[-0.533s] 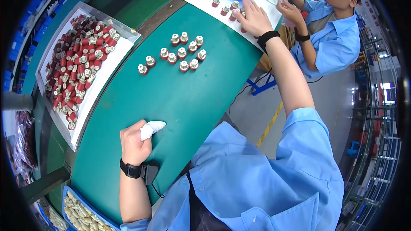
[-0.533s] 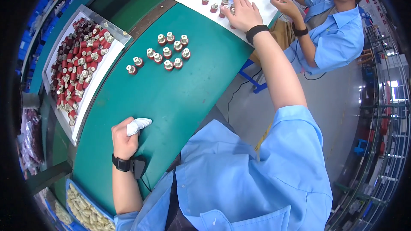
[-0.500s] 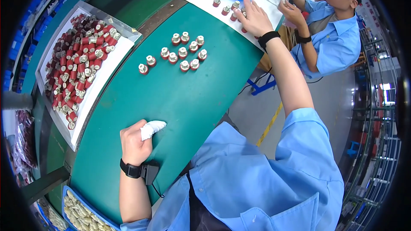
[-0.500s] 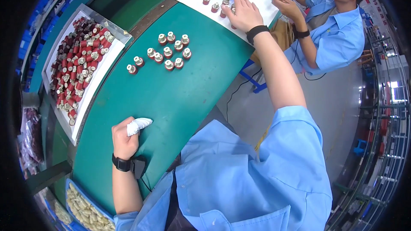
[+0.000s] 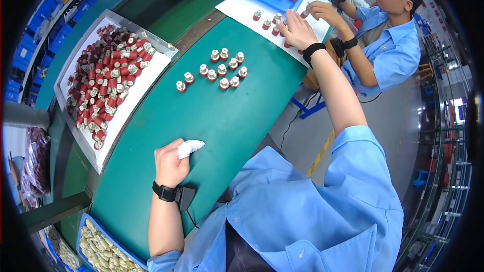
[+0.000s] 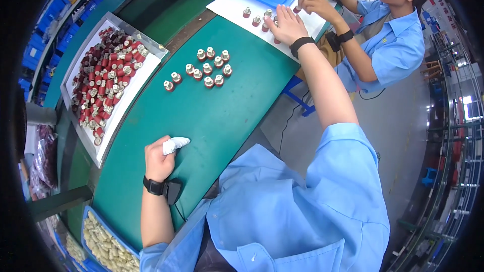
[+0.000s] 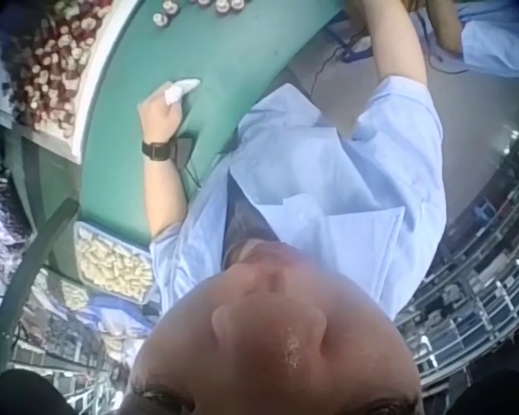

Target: The person picks up a component, wipes its surface with a cloth, and places it on the table, repeating this for several items. Then, they pick up a component and press a white piece into its center before setting it down.

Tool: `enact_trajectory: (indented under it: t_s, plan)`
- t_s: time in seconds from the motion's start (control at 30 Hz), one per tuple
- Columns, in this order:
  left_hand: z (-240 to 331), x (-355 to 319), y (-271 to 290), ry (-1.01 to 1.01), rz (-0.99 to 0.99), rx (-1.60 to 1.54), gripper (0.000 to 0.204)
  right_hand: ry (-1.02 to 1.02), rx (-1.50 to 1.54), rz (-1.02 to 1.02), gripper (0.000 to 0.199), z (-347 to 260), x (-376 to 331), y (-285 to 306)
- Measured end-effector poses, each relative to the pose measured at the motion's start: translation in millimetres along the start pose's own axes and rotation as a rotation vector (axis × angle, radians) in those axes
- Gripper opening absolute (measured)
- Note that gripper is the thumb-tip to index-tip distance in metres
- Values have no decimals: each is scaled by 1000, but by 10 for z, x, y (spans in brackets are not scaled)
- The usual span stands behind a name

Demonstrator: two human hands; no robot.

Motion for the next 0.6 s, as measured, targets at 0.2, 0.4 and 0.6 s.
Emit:
enact_trajectory:
  t_s: [0.2,0.4,0.6]
  plan:
    - [10,-16,5,4,5,12,36,70,216,147,80,1,-11,351]
    - [-20,-46,-11,19,12,3,36,142,998,274,67,-198,-499,1305]
    - [20,-10,28,17,-24,12,35,58,827,320,60,198,-899,937]
Point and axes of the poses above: each hand's wrist, its own x-axis towards the middle knuckle, its own y-axis out of the back of the hand, z = x × y, the point moved 1 cm from there along x, towards the middle knuckle, and after that the axes turned 1 degree about x, right-handed, at the moved point
